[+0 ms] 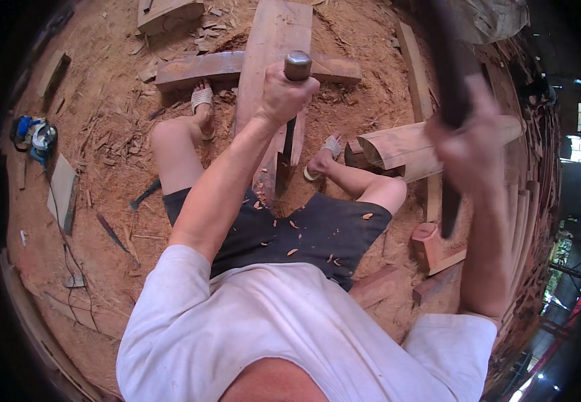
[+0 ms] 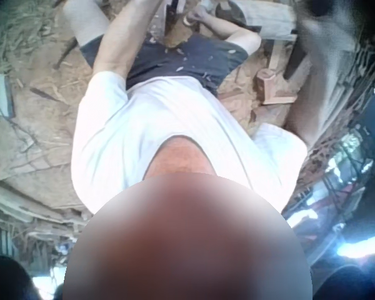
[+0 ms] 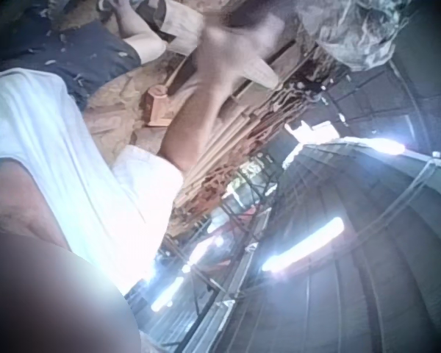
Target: The person sits on the floor and uses a chisel and mallet to carve a rectangular wooden plank. They repeatedly strike the chisel to remove wood chips, occasionally adjusting the tool and the plank's position.
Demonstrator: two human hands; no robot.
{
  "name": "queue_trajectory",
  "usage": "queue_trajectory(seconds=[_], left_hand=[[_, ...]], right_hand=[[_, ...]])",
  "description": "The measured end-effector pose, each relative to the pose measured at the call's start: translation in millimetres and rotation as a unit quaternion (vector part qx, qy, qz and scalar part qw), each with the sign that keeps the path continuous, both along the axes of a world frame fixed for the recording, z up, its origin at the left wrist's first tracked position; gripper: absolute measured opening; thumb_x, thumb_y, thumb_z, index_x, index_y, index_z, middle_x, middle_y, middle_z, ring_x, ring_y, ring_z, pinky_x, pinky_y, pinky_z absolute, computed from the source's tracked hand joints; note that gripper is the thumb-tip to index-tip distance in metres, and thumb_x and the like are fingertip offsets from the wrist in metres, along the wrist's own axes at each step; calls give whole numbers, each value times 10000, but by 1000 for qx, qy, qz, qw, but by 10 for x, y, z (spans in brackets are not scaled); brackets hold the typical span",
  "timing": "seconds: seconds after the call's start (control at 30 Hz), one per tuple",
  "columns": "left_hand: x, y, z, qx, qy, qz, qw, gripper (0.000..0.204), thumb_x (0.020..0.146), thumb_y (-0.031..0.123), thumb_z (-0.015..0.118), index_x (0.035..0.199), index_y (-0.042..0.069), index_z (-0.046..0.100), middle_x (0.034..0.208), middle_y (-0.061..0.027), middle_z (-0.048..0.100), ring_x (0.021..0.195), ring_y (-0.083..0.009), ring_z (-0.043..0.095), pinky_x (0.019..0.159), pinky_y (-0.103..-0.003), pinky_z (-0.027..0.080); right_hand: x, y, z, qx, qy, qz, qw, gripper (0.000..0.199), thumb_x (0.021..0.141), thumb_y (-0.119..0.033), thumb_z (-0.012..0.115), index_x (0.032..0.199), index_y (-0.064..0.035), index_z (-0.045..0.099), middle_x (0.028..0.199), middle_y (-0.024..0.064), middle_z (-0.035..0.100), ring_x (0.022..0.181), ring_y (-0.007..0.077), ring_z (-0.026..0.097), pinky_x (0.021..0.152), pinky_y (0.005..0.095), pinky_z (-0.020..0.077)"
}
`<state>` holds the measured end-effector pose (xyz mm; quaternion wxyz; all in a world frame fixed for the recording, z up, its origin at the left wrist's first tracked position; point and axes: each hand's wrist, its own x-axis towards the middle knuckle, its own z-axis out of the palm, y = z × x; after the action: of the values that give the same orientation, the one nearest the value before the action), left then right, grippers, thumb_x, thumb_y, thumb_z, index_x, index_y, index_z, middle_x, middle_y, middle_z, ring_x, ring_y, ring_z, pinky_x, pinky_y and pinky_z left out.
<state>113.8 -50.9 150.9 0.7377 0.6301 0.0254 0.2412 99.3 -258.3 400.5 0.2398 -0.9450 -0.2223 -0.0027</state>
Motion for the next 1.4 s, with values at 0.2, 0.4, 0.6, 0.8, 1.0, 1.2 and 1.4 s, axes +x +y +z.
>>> queue_trajectory(seconds=[0.2,0.4,0.6,0.8,1.0,1.2,1.4], left_hand=[[-27,-123,53,-20,-22,-13,999,113,762,52,701,798,2,607,679,-22,616,655,-103,524,626,-330,493],[165,-188,-66,31,-51,10,998,125,754,74,695,791,7,595,670,-68,613,632,-129,526,624,-346,491],[130,-175,-20,3,74,-8,997,123,752,88,707,808,14,626,696,-79,644,651,-147,570,639,-347,506],[139,-107,-10,35,27,-30,999,108,760,79,704,827,14,650,680,-40,614,657,-102,536,626,-332,498],[245,-148,-170,55,17,-13,998,144,757,101,720,818,10,628,670,-98,617,629,-150,545,620,-356,500],[203,-114,16,83,-23,21,996,133,770,120,690,857,21,668,758,-137,681,723,-178,647,688,-379,525],[75,25,78,11,22,-6,1000,207,789,89,694,974,19,752,822,-47,743,760,-113,666,706,-312,552]], right_hand=[[66,-96,-358,-43,39,73,996,336,703,-16,649,1030,42,601,774,107,600,775,205,612,752,371,503],[364,90,367,201,-63,23,977,151,882,-27,656,1028,-7,626,657,11,607,530,77,555,512,257,444],[206,-149,-471,-132,130,131,974,395,688,-26,697,1061,77,616,882,217,674,864,407,651,799,415,516],[344,-267,138,48,-21,39,998,298,770,-42,680,1063,-13,639,763,4,582,651,76,545,569,269,440],[520,347,585,365,-104,-106,919,138,948,-177,649,898,-50,671,693,36,602,633,133,599,592,301,471],[133,-277,-507,-103,108,74,986,376,672,-69,683,1020,65,642,817,163,664,756,284,653,729,375,515],[119,-386,-163,71,141,-61,986,309,751,-25,677,1055,-17,621,738,7,576,614,93,563,574,272,466]])
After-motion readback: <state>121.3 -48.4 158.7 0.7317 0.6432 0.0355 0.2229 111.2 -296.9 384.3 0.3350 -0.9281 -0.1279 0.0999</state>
